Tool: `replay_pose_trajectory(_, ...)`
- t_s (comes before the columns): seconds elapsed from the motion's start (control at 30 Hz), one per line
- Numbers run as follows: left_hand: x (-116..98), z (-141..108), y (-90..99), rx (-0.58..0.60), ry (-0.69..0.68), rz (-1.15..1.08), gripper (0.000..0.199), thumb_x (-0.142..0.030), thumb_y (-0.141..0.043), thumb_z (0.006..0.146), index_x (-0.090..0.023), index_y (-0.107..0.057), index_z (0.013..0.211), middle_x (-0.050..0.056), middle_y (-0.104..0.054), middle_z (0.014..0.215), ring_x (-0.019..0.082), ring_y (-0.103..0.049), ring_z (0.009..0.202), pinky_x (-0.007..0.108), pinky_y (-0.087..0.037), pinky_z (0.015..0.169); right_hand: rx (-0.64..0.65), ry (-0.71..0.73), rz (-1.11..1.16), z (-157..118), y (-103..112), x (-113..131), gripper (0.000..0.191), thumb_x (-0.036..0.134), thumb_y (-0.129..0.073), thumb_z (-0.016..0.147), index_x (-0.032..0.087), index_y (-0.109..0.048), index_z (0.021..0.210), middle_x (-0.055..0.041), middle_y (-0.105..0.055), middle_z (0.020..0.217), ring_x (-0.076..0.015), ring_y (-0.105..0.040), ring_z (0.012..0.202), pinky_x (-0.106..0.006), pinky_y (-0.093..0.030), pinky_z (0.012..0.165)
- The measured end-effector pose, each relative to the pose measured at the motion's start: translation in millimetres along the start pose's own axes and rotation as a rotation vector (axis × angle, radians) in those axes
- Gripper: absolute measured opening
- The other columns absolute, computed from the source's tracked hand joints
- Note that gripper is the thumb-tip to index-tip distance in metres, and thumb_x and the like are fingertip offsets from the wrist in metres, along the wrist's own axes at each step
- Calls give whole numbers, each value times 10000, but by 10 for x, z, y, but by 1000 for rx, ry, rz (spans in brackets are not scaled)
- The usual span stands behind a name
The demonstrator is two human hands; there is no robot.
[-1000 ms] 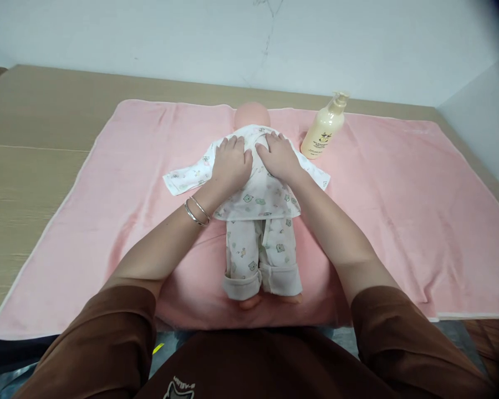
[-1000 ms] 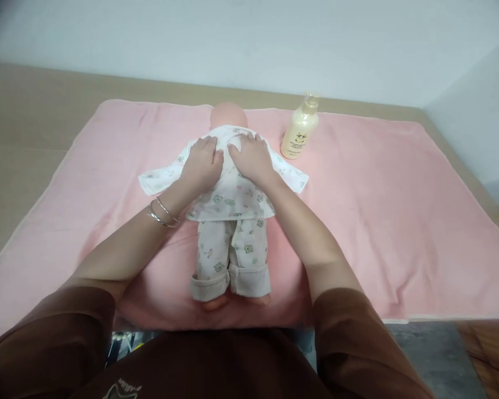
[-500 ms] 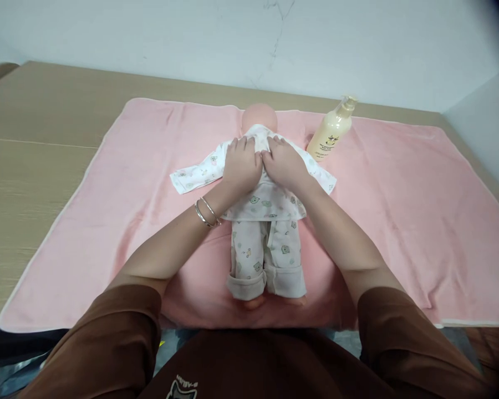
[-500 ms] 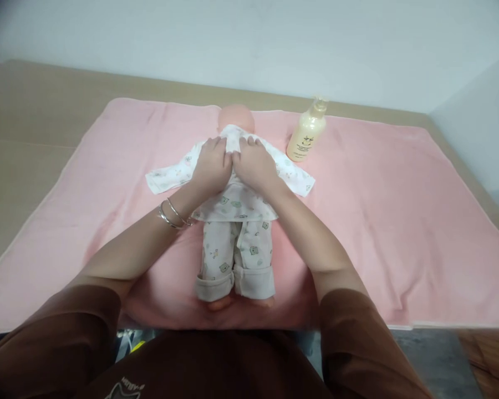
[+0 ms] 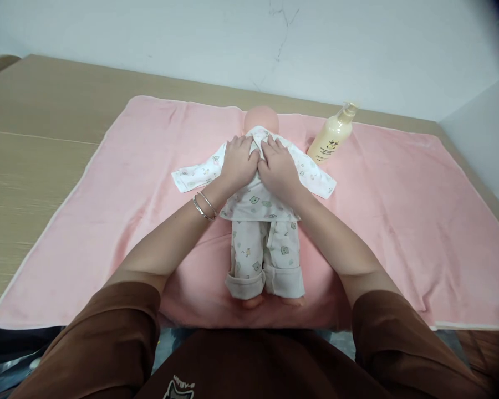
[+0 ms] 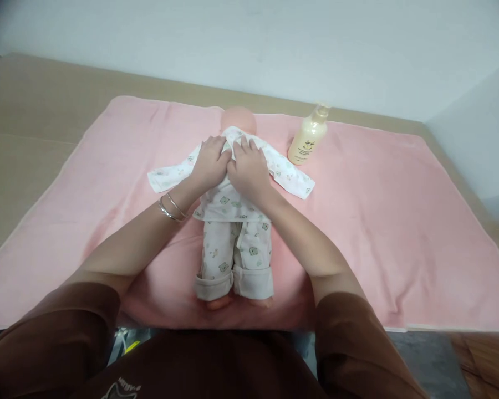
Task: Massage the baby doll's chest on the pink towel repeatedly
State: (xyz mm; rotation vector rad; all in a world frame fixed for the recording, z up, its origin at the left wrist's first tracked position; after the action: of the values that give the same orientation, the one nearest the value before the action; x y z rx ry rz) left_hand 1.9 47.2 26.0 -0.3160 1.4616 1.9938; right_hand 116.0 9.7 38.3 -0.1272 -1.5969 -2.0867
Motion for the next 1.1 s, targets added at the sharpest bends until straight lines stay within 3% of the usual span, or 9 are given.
replay_pose_trajectory(0.1, -44, -39, 1, -16, -40, 7, 434, -294, -403, 1013, -171, -611, 1374, 161, -633, 1491, 304, -520, 1474, 537, -339, 1306, 19, 27, 93, 156, 69, -228, 546, 281, -395, 1009, 141, -523, 1522, -145, -469, 1659, -306, -365, 1594, -595, -280, 1326)
replay_pose_trajectory(0.2, -36, -16, 72, -12, -67, -15, 426, -292, -398, 1001, -169, -663, 1311, 149, -706, 1393, 302, -616, 1352, 525, -442, 1238, 42, 40, 99, 198, 193, -336, 537, 358, -414, 1032, 164, -531, 1519, -145, -488, 1646, -309, -389, 1581, -596, -292, 1322)
replay_pose_trajectory(0.3, 36, 34, 247, -43, -5, -11, 411, -255, -393, 983, -195, -710, 1236, 130, -762, 1279, 307, -665, 1277, 520, -496, 1193, -71, -2, 30, 138, 354, -278, 553, 351, -400, 1042, 172, -478, 1559, -154, -380, 1708, -348, -335, 1604, -648, -283, 1307)
replay_pose_trajectory(0.37, 49, 50, 409, -84, 17, -12, 417, -230, -407, 974, -212, -706, 1264, 115, -754, 1314, 304, -650, 1316, 516, -488, 1209, -148, 10, -2, 85, 390, -165, 554, 343, -384, 1054, 205, -437, 1588, -127, -309, 1744, -340, -273, 1630, -662, -263, 1308)
replay_pose_trajectory(0.57, -26, 27, 801, -115, -3, -98, 414, -310, -386, 1043, -243, -657, 1348, 46, -696, 1437, 270, -599, 1405, 515, -459, 1258, 61, 136, -34, 38, 95, 67, 504, 332, -460, 1026, 179, -543, 1499, -146, -387, 1703, -368, -267, 1627, -696, -213, 1310)
replay_pose_trajectory(0.73, -41, 5, 978, -159, 48, -119, 378, -292, -375, 1053, -224, -662, 1289, 47, -716, 1392, 266, -622, 1376, 510, -488, 1252, -92, 85, 3, 36, 212, 30, 554, 290, -398, 1030, 201, -444, 1575, -118, -314, 1744, -316, -231, 1648, -660, -201, 1330)
replay_pose_trajectory(0.87, -25, 18, 1024, -167, 64, -139, 319, -249, -410, 1042, -222, -649, 1252, 19, -725, 1371, 242, -629, 1335, 534, -493, 1245, 47, 121, 4, 44, 109, 47, 541, 312, -471, 996, 159, -529, 1512, -152, -423, 1685, -359, -293, 1621, -688, -181, 1325)
replay_pose_trajectory(1.03, 1, 37, 1026, -160, 35, -167, 297, -318, -402, 1080, -219, -623, 1251, 6, -719, 1369, 235, -605, 1333, 564, -459, 1254, -86, 119, 24, 73, 175, 5, 552, 302, -429, 1005, 188, -507, 1539, -108, -382, 1715, -291, -300, 1627, -628, -193, 1351)
replay_pose_trajectory(1.1, -15, 29, 1044, -174, 40, -180, 274, -301, -428, 1075, -222, -638, 1233, 6, -735, 1343, 234, -618, 1320, 547, -469, 1241, -41, 182, 30, 94, 142, 5, 547, 276, -432, 986, 177, -545, 1512, -103, -408, 1702, -291, -308, 1624, -619, -207, 1353)
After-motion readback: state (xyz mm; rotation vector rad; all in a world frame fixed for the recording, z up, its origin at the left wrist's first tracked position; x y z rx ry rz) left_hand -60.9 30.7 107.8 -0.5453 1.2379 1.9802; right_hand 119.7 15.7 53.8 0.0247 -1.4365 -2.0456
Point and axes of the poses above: each hand's wrist, its own z-axis towards the middle knuckle, its own y-axis out of the back of the hand, x = y × z, the point moved 6 cm from there along z, towards the middle knuckle
